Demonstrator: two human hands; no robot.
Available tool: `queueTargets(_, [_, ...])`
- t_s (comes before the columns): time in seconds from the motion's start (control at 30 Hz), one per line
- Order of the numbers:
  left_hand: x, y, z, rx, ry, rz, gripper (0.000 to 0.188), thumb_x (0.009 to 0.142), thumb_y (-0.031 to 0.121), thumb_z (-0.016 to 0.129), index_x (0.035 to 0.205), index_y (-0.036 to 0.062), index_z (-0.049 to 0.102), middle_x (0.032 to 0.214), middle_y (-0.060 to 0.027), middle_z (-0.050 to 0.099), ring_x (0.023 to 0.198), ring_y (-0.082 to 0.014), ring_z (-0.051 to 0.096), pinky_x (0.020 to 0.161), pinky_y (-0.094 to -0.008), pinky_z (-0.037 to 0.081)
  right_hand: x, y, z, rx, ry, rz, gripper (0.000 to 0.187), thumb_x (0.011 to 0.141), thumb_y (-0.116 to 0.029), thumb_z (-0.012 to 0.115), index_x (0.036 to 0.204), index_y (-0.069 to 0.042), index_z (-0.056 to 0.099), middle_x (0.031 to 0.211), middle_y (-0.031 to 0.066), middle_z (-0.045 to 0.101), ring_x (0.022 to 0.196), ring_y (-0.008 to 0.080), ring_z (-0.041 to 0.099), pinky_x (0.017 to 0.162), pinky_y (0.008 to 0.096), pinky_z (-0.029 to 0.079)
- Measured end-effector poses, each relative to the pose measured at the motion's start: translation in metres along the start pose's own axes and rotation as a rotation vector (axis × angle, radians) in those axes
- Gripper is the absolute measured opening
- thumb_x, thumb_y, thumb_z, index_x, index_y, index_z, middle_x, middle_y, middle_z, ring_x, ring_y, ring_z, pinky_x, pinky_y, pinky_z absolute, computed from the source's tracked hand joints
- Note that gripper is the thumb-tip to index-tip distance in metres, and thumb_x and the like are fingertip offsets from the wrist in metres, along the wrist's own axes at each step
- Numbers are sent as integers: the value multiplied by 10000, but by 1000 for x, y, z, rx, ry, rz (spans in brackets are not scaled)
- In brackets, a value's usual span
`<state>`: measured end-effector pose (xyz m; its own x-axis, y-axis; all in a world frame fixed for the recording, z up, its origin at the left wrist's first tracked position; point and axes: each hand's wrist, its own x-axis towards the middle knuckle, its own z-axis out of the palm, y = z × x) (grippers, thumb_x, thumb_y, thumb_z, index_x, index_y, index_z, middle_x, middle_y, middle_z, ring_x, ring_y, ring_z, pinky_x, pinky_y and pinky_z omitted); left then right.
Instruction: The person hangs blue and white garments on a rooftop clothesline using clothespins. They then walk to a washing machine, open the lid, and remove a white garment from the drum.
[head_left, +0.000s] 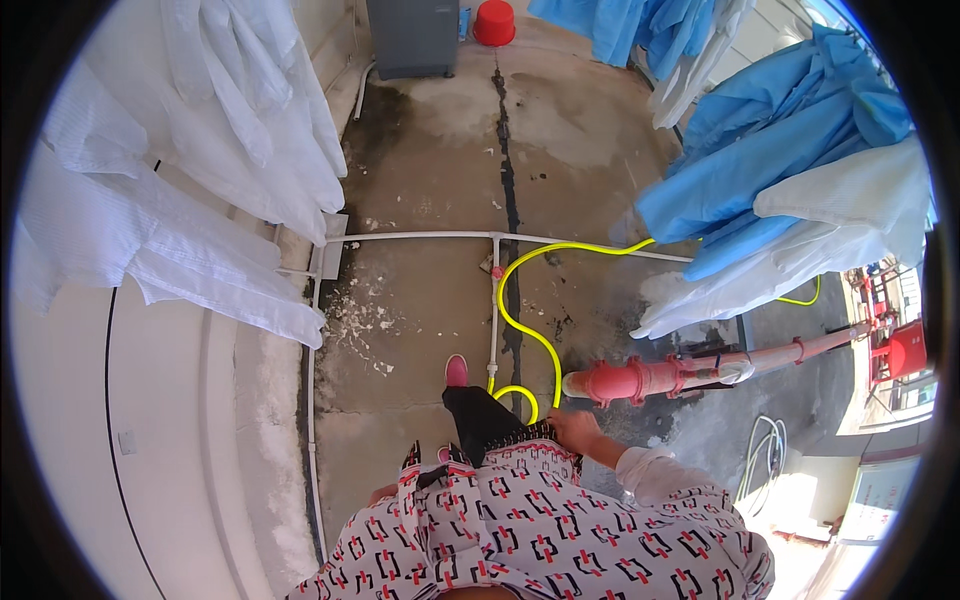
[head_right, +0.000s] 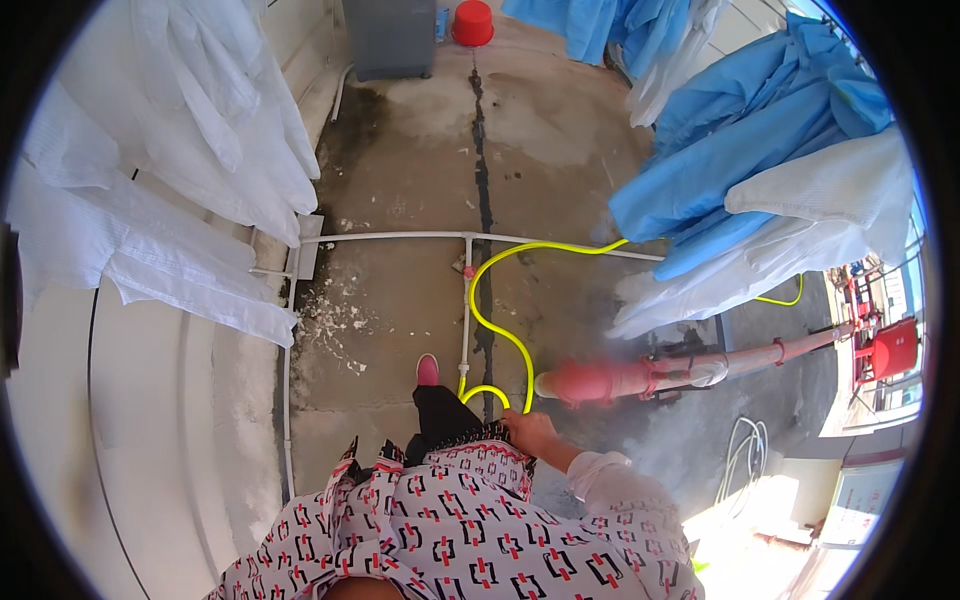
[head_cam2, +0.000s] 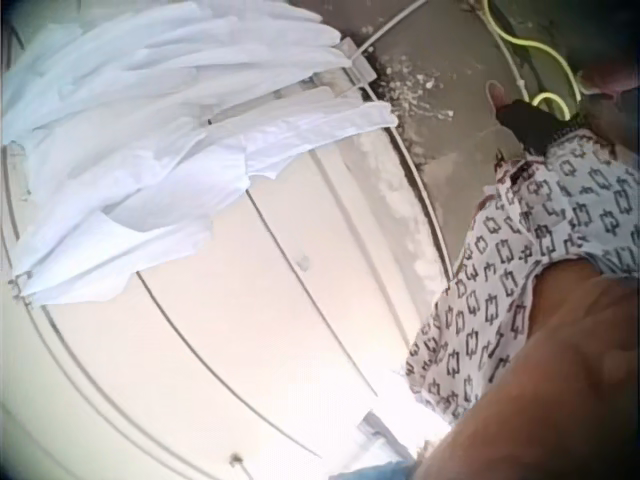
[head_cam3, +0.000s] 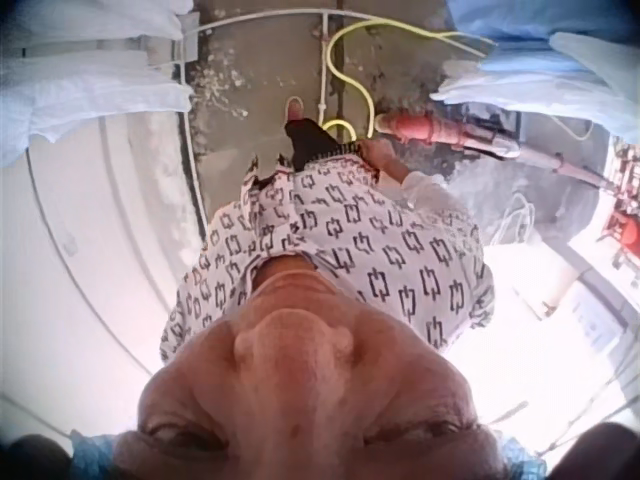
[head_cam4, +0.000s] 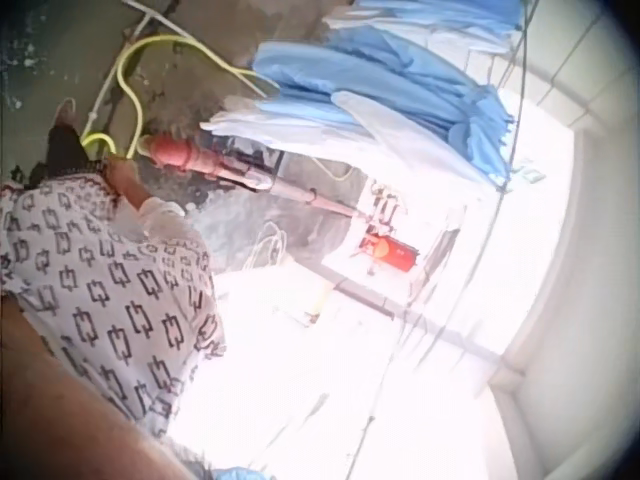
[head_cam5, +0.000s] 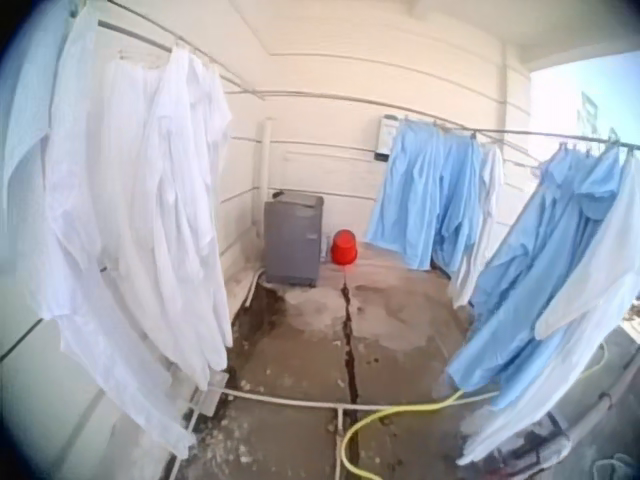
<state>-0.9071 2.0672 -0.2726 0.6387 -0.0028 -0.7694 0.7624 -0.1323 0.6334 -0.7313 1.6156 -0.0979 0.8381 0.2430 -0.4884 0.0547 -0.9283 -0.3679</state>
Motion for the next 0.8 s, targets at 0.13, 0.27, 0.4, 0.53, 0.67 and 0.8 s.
queueTargets(0.13, [60, 102, -24, 66, 13, 66, 262, 863, 299, 629, 937, 49, 659, 833, -15, 647, 748, -87, 576, 687, -256, 470, 102, -5, 20, 65, 15, -166, 198, 877, -330, 509, 952, -162, 582, 736, 172, 628, 664, 373, 615, 577, 483, 477])
queueTargets(0.27, [114, 195, -49, 83, 57, 105, 257, 859, 295, 633, 940, 53, 660, 833, -19, 649, 752, -90, 580, 691, -258, 471, 190, -29, 8, 199, -25, -161, 240, 891, -353, 496, 949, -141, 593, 772, 183, 627, 706, 388, 603, 620, 479, 469])
queueTargets(0.4, [174, 294, -69, 122, 56, 106, 251, 855, 290, 636, 943, 56, 661, 834, -23, 650, 756, -94, 584, 694, -260, 473, 234, -3, -49, 369, -207, -252, 321, 913, -381, 490, 953, -82, 601, 815, 186, 623, 754, 368, 587, 658, 437, 453])
queueTargets(0.53, [241, 380, -87, 153, 24, 123, 246, 851, 286, 640, 946, 60, 662, 834, -26, 652, 760, -98, 588, 697, -262, 474, 254, 49, -51, 725, -698, 89, 368, 927, -332, 514, 1202, -89, 550, 1133, 67, 601, 990, 205, 561, 858, 338, 433])
queueTargets(0.67, [308, 457, -103, 206, -45, 149, 242, 847, 282, 643, 949, 63, 663, 835, -30, 654, 763, -101, 591, 701, -264, 476, 243, 19, -150, 1288, -953, 477, 536, 924, -323, 528, 1387, -95, 383, 1413, 10, 406, 1180, 196, 461, 1018, 337, 331])
queueTargets(0.8, [368, 545, -130, 274, -113, 200, 238, 843, 278, 647, 952, 67, 664, 836, -34, 655, 767, -105, 595, 704, -267, 477, 281, -4, -193, 2034, -619, 1174, 529, 917, -322, 527, 1375, -96, 387, 1407, 72, 394, 1181, 225, 464, 1015, 354, 329])
